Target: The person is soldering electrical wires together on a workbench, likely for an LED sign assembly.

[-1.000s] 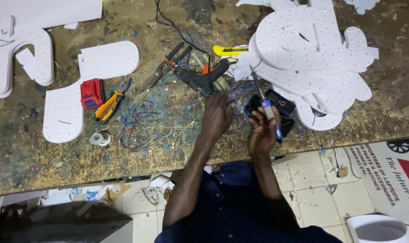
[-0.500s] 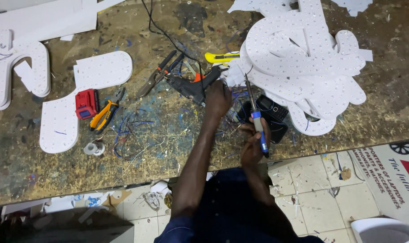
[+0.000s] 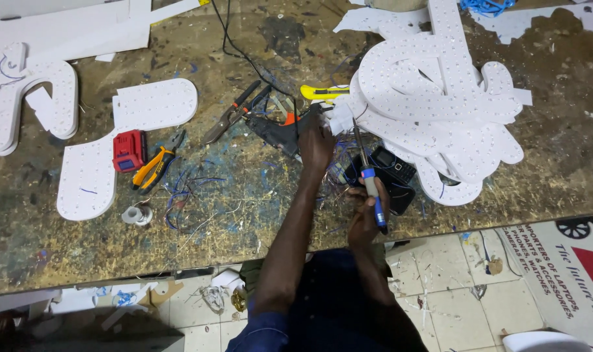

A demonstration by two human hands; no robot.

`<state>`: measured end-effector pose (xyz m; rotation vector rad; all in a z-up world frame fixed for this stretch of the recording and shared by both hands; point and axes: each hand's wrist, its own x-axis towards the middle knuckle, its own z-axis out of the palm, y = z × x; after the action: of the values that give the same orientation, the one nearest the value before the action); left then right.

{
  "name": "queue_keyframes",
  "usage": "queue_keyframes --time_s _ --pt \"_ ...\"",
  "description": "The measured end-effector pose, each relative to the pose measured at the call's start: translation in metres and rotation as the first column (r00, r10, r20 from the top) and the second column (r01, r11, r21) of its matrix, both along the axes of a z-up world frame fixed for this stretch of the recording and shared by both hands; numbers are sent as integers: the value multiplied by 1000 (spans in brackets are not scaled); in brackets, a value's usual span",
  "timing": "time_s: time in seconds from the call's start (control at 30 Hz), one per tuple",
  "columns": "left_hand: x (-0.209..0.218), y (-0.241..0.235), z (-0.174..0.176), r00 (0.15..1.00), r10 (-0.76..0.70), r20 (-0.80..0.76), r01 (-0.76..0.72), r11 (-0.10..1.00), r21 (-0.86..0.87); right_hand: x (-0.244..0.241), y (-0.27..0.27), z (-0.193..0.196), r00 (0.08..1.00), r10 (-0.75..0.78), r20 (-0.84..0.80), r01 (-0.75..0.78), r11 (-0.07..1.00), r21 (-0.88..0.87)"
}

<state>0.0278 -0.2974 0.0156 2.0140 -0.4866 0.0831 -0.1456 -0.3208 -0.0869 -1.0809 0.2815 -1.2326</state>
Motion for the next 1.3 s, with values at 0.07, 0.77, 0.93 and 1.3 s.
queue_keyframes --time_s 0.07,0.77,0.93,1.3 --pt "-6 -3 4 1000 18 -3 -18 999 -33 0 -1 -1 1000 2 -12 -2 1000 -22" --pt "68 -57 -109 985 -49 -163 -14 932 -361 -1 -1 6 1000 25 19 -24 998 -63" --pt "50 0 -13 964 -183 -193 -11 696 -718 -2 0 4 999 38 27 -36 997 -62" --pt "32 165 82 998 64 8 -26 505 -862 -1 1 5 999 52 -2 -52 996 -70"
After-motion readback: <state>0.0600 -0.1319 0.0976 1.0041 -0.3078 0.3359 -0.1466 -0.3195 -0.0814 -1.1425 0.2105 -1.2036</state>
